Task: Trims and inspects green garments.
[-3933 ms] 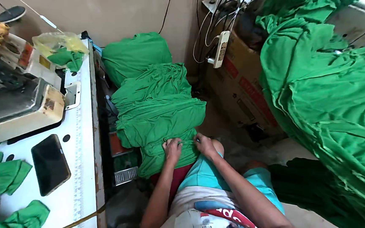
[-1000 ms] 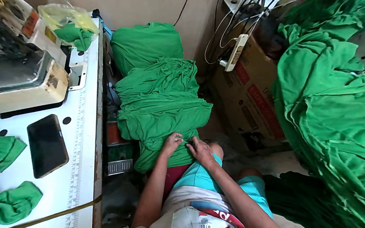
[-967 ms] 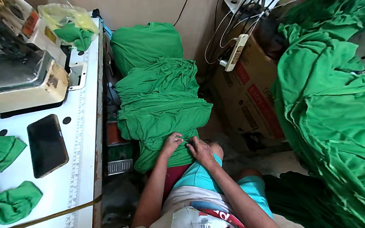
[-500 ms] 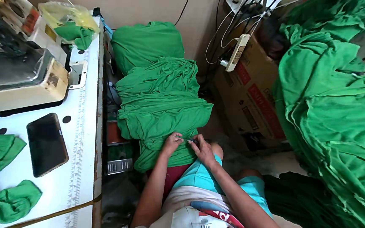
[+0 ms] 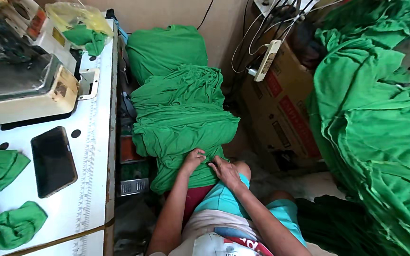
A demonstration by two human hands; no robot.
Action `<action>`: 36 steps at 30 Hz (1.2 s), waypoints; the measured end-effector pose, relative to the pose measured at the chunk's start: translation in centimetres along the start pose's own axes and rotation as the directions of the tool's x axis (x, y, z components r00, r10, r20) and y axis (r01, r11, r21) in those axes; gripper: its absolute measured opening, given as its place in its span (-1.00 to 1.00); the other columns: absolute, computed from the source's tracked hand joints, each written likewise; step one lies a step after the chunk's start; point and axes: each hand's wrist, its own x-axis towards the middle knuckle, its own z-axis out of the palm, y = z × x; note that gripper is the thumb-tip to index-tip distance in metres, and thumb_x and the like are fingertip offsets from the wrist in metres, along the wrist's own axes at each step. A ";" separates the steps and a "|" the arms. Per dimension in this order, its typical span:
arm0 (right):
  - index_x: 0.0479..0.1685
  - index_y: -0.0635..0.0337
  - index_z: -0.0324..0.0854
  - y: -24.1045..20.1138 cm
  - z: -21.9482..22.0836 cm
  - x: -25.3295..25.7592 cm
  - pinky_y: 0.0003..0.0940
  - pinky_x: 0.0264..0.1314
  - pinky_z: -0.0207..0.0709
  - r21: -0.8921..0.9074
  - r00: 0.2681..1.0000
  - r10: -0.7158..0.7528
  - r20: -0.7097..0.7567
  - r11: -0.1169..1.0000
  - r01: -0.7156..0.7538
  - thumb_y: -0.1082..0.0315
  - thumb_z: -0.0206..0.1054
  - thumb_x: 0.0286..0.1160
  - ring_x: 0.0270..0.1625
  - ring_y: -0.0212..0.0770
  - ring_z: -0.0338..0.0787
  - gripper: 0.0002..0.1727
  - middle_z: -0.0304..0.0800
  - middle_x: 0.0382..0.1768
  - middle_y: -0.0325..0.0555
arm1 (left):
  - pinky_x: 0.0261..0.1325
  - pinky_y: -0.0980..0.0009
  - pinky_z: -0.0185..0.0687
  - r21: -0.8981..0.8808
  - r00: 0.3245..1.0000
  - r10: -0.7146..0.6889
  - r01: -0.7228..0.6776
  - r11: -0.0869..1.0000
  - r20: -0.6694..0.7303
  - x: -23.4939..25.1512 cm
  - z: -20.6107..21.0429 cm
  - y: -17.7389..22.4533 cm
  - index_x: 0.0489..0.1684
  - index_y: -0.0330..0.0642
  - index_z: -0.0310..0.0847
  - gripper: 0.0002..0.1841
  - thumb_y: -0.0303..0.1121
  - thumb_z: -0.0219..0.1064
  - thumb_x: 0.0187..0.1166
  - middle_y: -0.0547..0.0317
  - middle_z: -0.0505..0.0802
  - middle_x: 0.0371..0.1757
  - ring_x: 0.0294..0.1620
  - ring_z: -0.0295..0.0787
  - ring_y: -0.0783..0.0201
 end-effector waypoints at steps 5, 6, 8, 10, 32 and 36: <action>0.19 0.31 0.66 -0.4 0.2 0.3 0.17 0.17 0.68 -0.024 0.999 -0.043 -0.023 0.999 0.042 0.07 0.11 0.82 0.09 0.25 0.87 -0.55 0.86 -0.04 0.23 | 0.38 0.17 0.59 -0.016 1.000 0.007 -0.007 1.000 0.001 0.1 0.0 -0.2 0.49 -0.41 0.41 -0.59 -0.47 0.23 0.71 -0.22 0.81 0.21 0.21 0.77 0.15; 0.19 0.31 0.66 -0.4 0.2 0.3 0.18 0.16 0.68 -0.019 0.999 -0.033 -0.027 0.999 0.033 0.08 0.11 0.82 0.09 0.25 0.87 -0.55 0.86 -0.04 0.23 | 0.37 0.17 0.59 -0.017 1.000 0.011 -0.011 1.000 0.002 0.1 0.0 -0.3 0.48 -0.41 0.41 -0.59 -0.47 0.23 0.71 -0.21 0.81 0.20 0.20 0.78 0.16; 0.25 0.32 0.65 -0.4 0.0 0.2 0.23 0.17 0.66 -0.005 1.000 0.014 -0.021 1.000 -0.014 0.05 0.10 0.83 0.09 0.29 0.87 -0.52 0.86 -0.01 0.26 | 0.37 0.16 0.59 -0.014 1.000 0.028 -0.028 1.000 0.004 0.2 -0.1 -0.4 0.48 -0.42 0.41 -0.59 -0.46 0.23 0.71 -0.20 0.82 0.18 0.19 0.78 0.16; 0.30 0.31 0.62 -0.5 -0.3 0.2 0.26 0.19 0.64 -0.001 0.998 0.062 0.010 0.998 -0.062 0.01 0.08 0.83 0.11 0.30 0.86 -0.49 0.85 0.02 0.26 | 0.38 0.15 0.59 -0.017 0.999 0.043 -0.043 0.999 0.000 0.1 -0.1 -0.6 0.47 -0.42 0.42 -0.60 -0.46 0.22 0.70 -0.21 0.83 0.16 0.21 0.77 0.14; 0.55 0.12 0.48 0.2 -0.8 1.6 0.26 0.31 0.58 0.240 0.982 0.152 0.108 0.955 -0.174 -0.12 0.39 0.57 0.16 0.19 0.83 -0.32 0.84 0.10 0.14 | 0.34 0.20 0.59 -0.006 0.998 0.068 -0.068 0.998 0.000 0.1 -0.2 -1.0 0.44 -0.38 0.45 -0.64 -0.41 0.17 0.76 -0.12 0.84 0.12 0.14 0.76 0.22; 0.22 0.14 0.78 0.6 -0.1 1.8 0.17 0.40 0.57 0.269 0.996 0.084 0.011 0.959 -0.084 0.18 0.22 0.75 0.23 0.08 0.85 -0.67 0.89 0.11 0.06 | 0.34 0.20 0.59 0.022 0.997 0.076 -0.077 0.997 0.009 0.0 -0.1 -1.1 0.45 -0.39 0.45 -0.64 -0.41 0.16 0.77 -0.14 0.84 0.12 0.15 0.77 0.21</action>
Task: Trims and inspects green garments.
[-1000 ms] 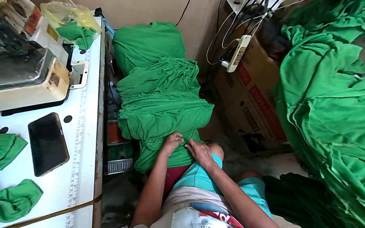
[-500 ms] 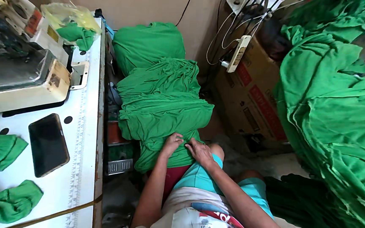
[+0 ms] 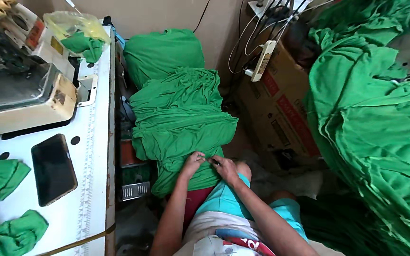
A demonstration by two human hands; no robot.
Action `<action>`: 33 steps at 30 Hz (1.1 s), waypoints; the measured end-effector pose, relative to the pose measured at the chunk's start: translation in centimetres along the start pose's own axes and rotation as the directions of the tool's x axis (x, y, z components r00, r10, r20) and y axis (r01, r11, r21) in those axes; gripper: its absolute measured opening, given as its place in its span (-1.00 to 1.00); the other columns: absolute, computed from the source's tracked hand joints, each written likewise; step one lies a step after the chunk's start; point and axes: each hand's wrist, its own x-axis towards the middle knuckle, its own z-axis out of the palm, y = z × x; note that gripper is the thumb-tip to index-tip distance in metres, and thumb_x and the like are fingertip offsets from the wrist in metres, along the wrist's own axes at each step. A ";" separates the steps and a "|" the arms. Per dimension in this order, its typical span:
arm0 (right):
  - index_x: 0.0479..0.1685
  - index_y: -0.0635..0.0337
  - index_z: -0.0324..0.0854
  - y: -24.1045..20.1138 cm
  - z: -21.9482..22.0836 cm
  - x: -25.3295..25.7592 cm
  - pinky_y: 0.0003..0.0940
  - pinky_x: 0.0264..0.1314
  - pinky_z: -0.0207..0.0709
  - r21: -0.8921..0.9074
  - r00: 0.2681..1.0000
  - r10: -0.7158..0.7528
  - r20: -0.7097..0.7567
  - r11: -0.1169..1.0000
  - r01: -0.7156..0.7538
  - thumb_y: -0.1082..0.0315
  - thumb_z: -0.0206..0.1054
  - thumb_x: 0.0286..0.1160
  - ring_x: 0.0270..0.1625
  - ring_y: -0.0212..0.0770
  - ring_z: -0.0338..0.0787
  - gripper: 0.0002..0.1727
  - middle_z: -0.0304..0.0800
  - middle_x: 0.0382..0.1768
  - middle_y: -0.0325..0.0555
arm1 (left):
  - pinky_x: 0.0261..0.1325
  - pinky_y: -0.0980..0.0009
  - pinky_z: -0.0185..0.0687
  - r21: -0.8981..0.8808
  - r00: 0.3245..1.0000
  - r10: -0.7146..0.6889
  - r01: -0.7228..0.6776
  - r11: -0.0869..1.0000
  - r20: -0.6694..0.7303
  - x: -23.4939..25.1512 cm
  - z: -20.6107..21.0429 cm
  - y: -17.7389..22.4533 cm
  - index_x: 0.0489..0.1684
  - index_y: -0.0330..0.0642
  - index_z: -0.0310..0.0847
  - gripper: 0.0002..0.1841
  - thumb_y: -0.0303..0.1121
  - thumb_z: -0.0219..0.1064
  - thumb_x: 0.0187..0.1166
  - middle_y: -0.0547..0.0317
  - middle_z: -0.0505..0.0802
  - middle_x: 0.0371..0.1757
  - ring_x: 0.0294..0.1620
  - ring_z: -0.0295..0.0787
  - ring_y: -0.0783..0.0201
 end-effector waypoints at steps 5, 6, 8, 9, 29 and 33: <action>0.01 0.45 0.69 1.6 -0.5 0.1 -0.17 0.19 0.66 0.429 0.890 0.180 -0.419 0.903 0.020 0.32 0.14 0.78 -0.02 -0.13 0.80 -0.67 0.81 -0.11 0.13 | 0.33 0.18 0.60 0.015 0.999 0.049 -0.048 0.999 -0.018 0.1 0.2 -0.5 0.40 -0.41 0.49 -0.65 -0.41 0.17 0.75 -0.12 0.84 0.05 0.12 0.77 0.19; -0.09 0.44 0.69 1.6 -0.6 0.1 -0.24 0.02 0.64 0.452 0.874 0.211 -0.437 0.892 0.010 0.24 0.13 0.81 -0.18 -0.21 0.73 -0.62 0.74 -0.26 0.05 | 0.33 0.19 0.60 0.012 0.999 0.049 -0.049 0.999 -0.019 0.1 0.2 -0.5 0.40 -0.41 0.50 -0.65 -0.41 0.17 0.76 -0.12 0.85 0.05 0.12 0.77 0.20; -0.14 0.42 0.72 1.7 -0.3 -0.1 -0.17 -0.02 0.63 0.393 0.926 0.135 -0.352 0.919 0.016 0.14 0.24 0.74 -0.24 -0.18 0.72 -0.58 0.74 -0.32 0.05 | 0.34 0.19 0.60 0.009 0.999 0.042 -0.042 0.999 -0.019 0.1 0.2 -0.5 0.40 -0.41 0.49 -0.65 -0.40 0.17 0.76 -0.12 0.85 0.08 0.14 0.78 0.20; -0.07 0.37 0.75 1.5 -0.2 -0.2 -0.07 0.08 0.66 0.329 0.961 0.086 -0.263 0.944 0.005 0.10 0.33 0.66 -0.15 -0.11 0.79 -0.59 0.81 -0.23 0.08 | 0.35 0.19 0.60 0.007 0.999 0.038 -0.038 0.999 -0.020 0.1 0.2 -0.4 0.40 -0.41 0.49 -0.65 -0.40 0.17 0.76 -0.13 0.85 0.08 0.14 0.78 0.19; 0.20 0.32 0.70 0.7 -0.6 0.1 0.15 0.37 0.58 0.096 0.986 0.119 -0.114 0.989 -0.108 0.21 0.15 0.80 0.18 0.14 0.83 -0.63 0.85 0.06 0.19 | 0.37 0.21 0.58 0.034 0.999 0.045 -0.044 0.998 -0.028 -0.2 0.9 -0.2 0.38 -0.40 0.52 -0.64 -0.38 0.18 0.74 -0.16 0.82 0.15 0.20 0.75 0.18; 0.20 0.36 0.71 1.5 -1.9 0.0 0.04 0.52 0.48 0.191 0.990 0.118 -0.072 0.976 -0.102 0.26 0.15 0.78 0.33 0.10 0.73 -0.64 0.76 0.21 0.22 | 0.36 0.19 0.62 0.018 0.998 0.058 -0.058 0.998 0.010 -0.3 1.4 0.0 0.42 -0.45 0.45 -0.56 -0.38 0.32 0.65 -0.15 0.84 0.14 0.18 0.78 0.17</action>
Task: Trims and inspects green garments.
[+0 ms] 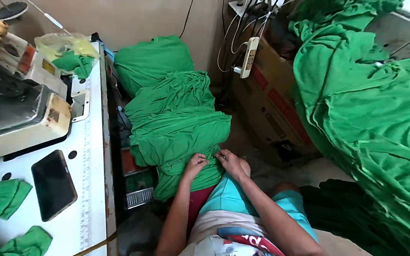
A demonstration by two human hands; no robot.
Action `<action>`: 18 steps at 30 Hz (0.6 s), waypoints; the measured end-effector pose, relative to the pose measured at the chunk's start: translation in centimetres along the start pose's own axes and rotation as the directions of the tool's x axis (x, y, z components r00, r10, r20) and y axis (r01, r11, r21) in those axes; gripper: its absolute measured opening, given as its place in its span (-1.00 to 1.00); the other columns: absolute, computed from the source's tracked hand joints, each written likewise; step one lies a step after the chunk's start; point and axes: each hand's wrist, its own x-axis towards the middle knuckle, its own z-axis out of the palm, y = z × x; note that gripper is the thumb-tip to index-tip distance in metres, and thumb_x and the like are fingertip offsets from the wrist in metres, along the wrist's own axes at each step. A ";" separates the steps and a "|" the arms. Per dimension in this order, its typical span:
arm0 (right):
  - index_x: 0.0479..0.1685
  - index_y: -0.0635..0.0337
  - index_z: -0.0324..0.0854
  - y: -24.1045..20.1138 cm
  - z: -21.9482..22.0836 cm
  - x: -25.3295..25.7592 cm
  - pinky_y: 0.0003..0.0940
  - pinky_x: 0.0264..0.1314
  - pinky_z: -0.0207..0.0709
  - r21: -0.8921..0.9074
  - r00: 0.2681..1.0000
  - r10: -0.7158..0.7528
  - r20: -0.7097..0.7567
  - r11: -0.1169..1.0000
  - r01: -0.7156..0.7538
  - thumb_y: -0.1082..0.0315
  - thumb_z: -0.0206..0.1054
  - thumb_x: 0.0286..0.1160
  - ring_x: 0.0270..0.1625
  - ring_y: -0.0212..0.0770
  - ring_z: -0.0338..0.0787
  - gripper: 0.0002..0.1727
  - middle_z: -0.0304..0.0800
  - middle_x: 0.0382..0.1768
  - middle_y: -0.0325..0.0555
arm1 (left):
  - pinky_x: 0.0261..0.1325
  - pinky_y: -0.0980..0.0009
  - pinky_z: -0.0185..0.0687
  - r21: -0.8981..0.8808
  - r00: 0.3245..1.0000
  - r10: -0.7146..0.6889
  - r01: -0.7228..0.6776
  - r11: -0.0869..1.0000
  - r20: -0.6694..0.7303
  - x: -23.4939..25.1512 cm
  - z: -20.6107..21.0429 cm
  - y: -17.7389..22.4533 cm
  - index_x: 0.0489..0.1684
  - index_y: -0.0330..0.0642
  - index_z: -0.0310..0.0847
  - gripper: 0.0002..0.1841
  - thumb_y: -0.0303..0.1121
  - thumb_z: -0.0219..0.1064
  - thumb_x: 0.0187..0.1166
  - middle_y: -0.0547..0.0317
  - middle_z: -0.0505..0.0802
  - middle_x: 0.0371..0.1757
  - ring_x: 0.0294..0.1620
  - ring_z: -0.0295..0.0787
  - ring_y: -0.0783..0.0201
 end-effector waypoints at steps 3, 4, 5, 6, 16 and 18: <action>0.09 0.35 0.73 -0.1 0.4 -0.4 0.11 0.42 0.54 -0.063 0.998 -0.031 0.053 0.997 0.034 0.15 0.36 0.65 0.26 0.11 0.75 -0.61 0.76 0.17 0.20 | 0.37 0.17 0.63 0.028 1.000 0.011 -0.010 1.000 -0.011 0.2 0.6 0.0 0.41 -0.45 0.47 -0.57 -0.42 0.33 0.64 -0.16 0.85 0.12 0.18 0.80 0.15; 0.12 0.34 0.73 -0.4 0.5 -0.6 0.14 0.43 0.53 -0.124 0.996 -0.016 0.091 0.992 0.027 0.13 0.36 0.64 0.27 0.13 0.74 -0.60 0.76 0.19 0.20 | 0.37 0.17 0.63 0.036 1.000 0.008 -0.007 0.999 -0.016 0.2 0.6 0.1 0.42 -0.45 0.46 -0.58 -0.43 0.32 0.66 -0.16 0.85 0.13 0.19 0.80 0.15; 0.17 0.34 0.73 -0.7 0.6 -0.7 0.16 0.47 0.51 -0.184 0.993 -0.006 0.121 0.983 0.028 0.15 0.33 0.68 0.32 0.16 0.74 -0.61 0.76 0.23 0.21 | 0.38 0.18 0.62 0.041 1.000 0.002 -0.001 0.999 -0.013 0.2 0.6 0.2 0.44 -0.44 0.45 -0.58 -0.44 0.29 0.67 -0.17 0.85 0.15 0.21 0.79 0.15; 0.19 0.34 0.72 -0.8 0.7 -0.8 0.16 0.49 0.50 -0.218 0.992 -0.006 0.123 0.975 0.033 0.18 0.28 0.71 0.34 0.18 0.74 -0.62 0.76 0.25 0.23 | 0.40 0.18 0.61 0.038 1.000 -0.004 0.004 0.999 -0.010 0.2 0.5 0.2 0.45 -0.44 0.44 -0.58 -0.44 0.27 0.69 -0.18 0.84 0.18 0.23 0.79 0.15; 0.11 0.37 0.70 0.0 -0.3 -0.7 0.02 0.24 0.61 0.100 0.996 0.061 -0.061 0.993 -0.055 0.07 0.28 0.72 0.01 0.01 0.79 -0.55 0.80 -0.09 0.15 | 0.39 0.20 0.61 0.012 0.999 -0.030 0.031 0.999 -0.016 0.4 0.5 0.1 0.43 -0.44 0.46 -0.60 -0.44 0.27 0.69 -0.17 0.84 0.17 0.22 0.79 0.17; 0.21 0.29 0.71 -0.2 0.4 -0.3 0.16 0.40 0.55 -0.059 0.995 0.030 0.095 0.998 -0.025 0.05 0.37 0.64 0.19 0.12 0.79 -0.54 0.82 0.07 0.19 | 0.38 0.20 0.62 0.011 0.999 -0.027 0.027 1.000 -0.026 0.4 0.5 0.0 0.42 -0.44 0.47 -0.61 -0.45 0.27 0.69 -0.17 0.85 0.17 0.22 0.79 0.17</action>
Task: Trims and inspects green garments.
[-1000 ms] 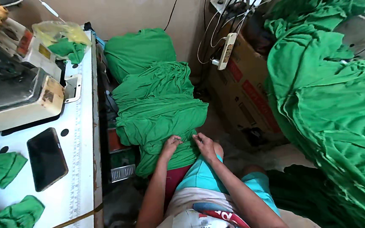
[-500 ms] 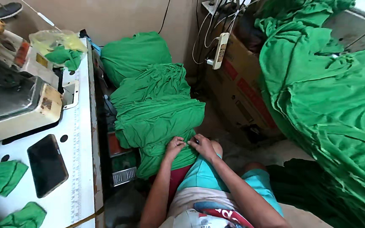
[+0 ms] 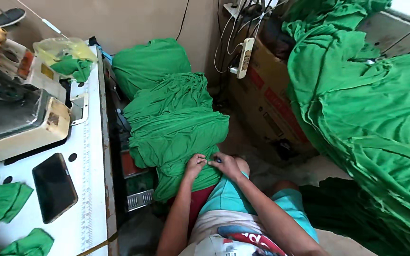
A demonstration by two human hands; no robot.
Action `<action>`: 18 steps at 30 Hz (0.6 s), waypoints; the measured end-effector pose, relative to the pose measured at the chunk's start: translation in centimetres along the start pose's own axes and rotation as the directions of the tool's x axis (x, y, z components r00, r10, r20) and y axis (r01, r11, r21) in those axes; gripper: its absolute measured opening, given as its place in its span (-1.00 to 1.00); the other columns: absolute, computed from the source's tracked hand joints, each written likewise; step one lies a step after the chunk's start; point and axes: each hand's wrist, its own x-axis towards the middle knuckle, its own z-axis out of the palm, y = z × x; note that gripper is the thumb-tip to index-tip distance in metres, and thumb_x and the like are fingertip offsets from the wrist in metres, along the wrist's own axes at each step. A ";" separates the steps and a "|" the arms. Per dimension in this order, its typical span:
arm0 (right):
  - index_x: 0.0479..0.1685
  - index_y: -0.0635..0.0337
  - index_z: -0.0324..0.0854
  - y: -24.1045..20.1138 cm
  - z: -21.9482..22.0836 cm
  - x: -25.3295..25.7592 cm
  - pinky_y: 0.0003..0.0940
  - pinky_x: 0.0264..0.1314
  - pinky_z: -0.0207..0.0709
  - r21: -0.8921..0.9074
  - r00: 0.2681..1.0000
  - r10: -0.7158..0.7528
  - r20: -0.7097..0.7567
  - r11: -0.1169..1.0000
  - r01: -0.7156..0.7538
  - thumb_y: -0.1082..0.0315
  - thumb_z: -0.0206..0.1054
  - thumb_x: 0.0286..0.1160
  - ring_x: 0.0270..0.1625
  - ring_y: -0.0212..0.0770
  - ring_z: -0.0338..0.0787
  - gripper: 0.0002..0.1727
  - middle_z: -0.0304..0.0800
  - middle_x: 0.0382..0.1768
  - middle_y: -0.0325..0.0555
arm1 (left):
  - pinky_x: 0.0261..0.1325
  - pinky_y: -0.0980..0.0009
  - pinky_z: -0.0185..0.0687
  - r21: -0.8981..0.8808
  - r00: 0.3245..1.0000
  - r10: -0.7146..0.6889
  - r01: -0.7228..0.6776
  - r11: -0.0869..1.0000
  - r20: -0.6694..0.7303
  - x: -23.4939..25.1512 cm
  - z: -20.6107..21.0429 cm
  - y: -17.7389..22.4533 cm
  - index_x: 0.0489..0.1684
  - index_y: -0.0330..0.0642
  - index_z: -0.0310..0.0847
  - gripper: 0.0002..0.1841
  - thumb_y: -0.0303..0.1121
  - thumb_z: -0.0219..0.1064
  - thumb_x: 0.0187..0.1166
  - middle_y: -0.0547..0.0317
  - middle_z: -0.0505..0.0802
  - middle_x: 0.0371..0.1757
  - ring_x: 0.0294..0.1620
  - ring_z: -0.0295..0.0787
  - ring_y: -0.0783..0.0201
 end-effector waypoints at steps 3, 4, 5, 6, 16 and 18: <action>0.26 0.33 0.66 -0.6 0.2 0.6 0.19 0.45 0.50 -0.075 0.995 0.094 -0.042 0.992 -0.097 0.08 0.15 0.81 0.30 0.20 0.76 -0.54 0.80 0.16 0.26 | 0.37 0.14 0.64 0.161 0.991 0.042 -0.021 0.987 -0.128 -0.7 0.6 0.5 0.53 -0.42 0.38 -0.56 -0.41 0.20 0.74 -0.18 0.84 0.20 0.22 0.81 0.09; 0.38 0.33 0.59 -0.8 0.0 0.9 0.19 0.48 0.49 -0.082 0.988 0.139 -0.065 0.986 -0.144 0.08 0.05 0.86 0.34 0.21 0.75 -0.51 0.78 0.21 0.28 | 0.37 0.06 0.65 0.261 0.969 0.087 -0.025 0.965 -0.230 -1.1 1.1 0.9 0.58 -0.40 0.35 -0.53 -0.39 0.19 0.74 -0.16 0.82 0.23 0.23 0.80 0.03; 0.49 0.30 0.50 -1.1 -0.3 1.3 0.18 0.49 0.49 -0.109 0.983 0.175 -0.048 0.978 -0.180 0.09 -0.02 0.89 0.38 0.22 0.73 -0.49 0.75 0.27 0.28 | 0.39 -0.06 0.60 0.337 0.933 0.148 -0.030 0.941 -0.328 -1.6 1.8 1.4 0.60 -0.37 0.36 -0.51 -0.37 0.20 0.72 -0.15 0.80 0.25 0.26 0.76 -0.05; 0.59 0.27 0.40 -1.5 -0.6 1.5 0.20 0.51 0.48 -0.156 0.980 0.198 0.006 0.968 -0.194 0.12 -0.04 0.90 0.42 0.25 0.71 -0.49 0.72 0.32 0.30 | 0.39 -0.15 0.54 0.388 0.889 0.228 -0.063 0.919 -0.396 -2.1 2.4 2.1 0.58 -0.37 0.39 -0.51 -0.37 0.20 0.70 -0.15 0.79 0.25 0.28 0.72 -0.10; 0.50 0.38 0.49 -6.8 -6.0 4.2 0.42 0.39 0.46 -0.631 0.943 -0.099 0.318 0.720 0.289 0.52 0.16 0.69 0.39 0.42 0.67 -0.58 0.69 0.30 0.42 | 0.32 -0.09 0.50 0.579 0.527 0.823 -0.611 0.539 -0.209 -9.7 8.0 10.7 0.08 -0.35 0.75 -0.72 -0.37 0.22 0.63 -0.16 0.86 0.12 0.17 0.76 -0.10; 0.46 0.38 0.52 -8.0 -7.2 4.4 0.37 0.35 0.50 -0.663 0.945 -0.144 0.295 0.681 0.311 0.54 0.15 0.70 0.34 0.39 0.70 -0.61 0.72 0.25 0.39 | 0.32 0.01 0.50 0.577 0.447 0.878 -0.676 0.458 -0.173 -10.5 9.0 12.0 0.03 -0.29 0.77 -0.74 -0.35 0.23 0.63 -0.11 0.86 0.08 0.14 0.76 -0.03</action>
